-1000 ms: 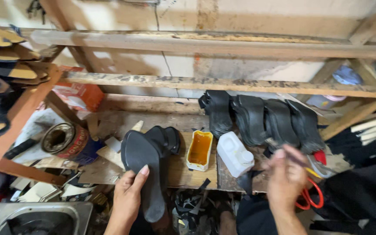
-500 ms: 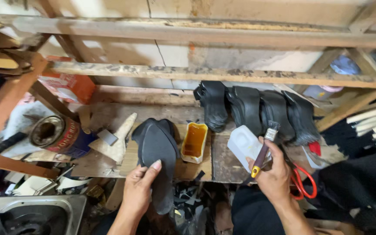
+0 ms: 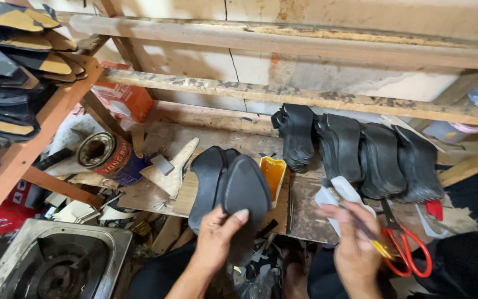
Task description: The person applies a yellowish adhesive to the surface of black shoe parts using a brush. They repeatedly dip the brush into a container, coat the shoe part, and place it on a wooden shelf. The person handles multiple shoe parts one at a time.
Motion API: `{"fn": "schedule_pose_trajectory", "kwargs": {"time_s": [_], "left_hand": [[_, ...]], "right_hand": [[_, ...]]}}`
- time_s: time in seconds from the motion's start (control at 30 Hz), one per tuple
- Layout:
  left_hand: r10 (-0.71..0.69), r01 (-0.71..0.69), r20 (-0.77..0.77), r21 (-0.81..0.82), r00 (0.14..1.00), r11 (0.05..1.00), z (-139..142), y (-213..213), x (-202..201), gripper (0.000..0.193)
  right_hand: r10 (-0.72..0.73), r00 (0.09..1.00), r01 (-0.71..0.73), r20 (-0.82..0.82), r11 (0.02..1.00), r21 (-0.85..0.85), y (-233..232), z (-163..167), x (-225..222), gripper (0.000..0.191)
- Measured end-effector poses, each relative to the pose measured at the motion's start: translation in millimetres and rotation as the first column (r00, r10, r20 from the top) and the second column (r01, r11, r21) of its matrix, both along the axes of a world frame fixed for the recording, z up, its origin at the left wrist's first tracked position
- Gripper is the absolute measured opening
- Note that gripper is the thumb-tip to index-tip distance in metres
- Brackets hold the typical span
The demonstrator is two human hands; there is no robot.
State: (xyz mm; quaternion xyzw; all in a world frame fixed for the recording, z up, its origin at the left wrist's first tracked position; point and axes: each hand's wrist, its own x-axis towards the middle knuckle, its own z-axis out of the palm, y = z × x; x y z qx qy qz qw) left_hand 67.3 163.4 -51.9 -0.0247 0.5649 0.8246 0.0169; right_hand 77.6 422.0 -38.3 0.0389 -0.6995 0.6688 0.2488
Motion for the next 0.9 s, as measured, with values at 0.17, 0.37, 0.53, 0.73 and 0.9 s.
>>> {"fn": "schedule_pose_trajectory", "kwargs": {"time_s": [0.17,0.37,0.53,0.73,0.9], "left_hand": [[-0.083,0.083,-0.027,0.000,0.996,0.997,5.0,17.8,13.8,0.021],[-0.128,0.123,0.058,0.076,0.990,0.990,6.9,3.8,9.6,0.018],[-0.103,0.098,0.057,0.079,0.993,0.992,7.8,-0.8,7.3,0.016],[-0.137,0.137,0.052,-0.011,0.989,0.990,6.5,-11.7,9.1,0.017],[-0.207,0.210,0.036,-0.177,0.978,0.961,18.1,-32.1,9.3,0.031]], "right_hand": [[0.215,0.941,-0.182,0.261,0.973,-0.143,-45.6,8.4,-14.9,0.036],[0.336,0.858,-0.178,0.389,0.904,-0.388,-59.6,10.7,-26.2,0.047],[0.338,0.807,-0.174,0.484,0.920,-0.352,-61.1,10.3,-27.0,0.048],[0.256,0.877,-0.201,0.408,0.964,-0.172,-61.6,13.4,-29.4,0.034],[0.274,0.879,-0.208,0.390,0.957,-0.205,-60.0,19.6,-30.2,0.035]]}}
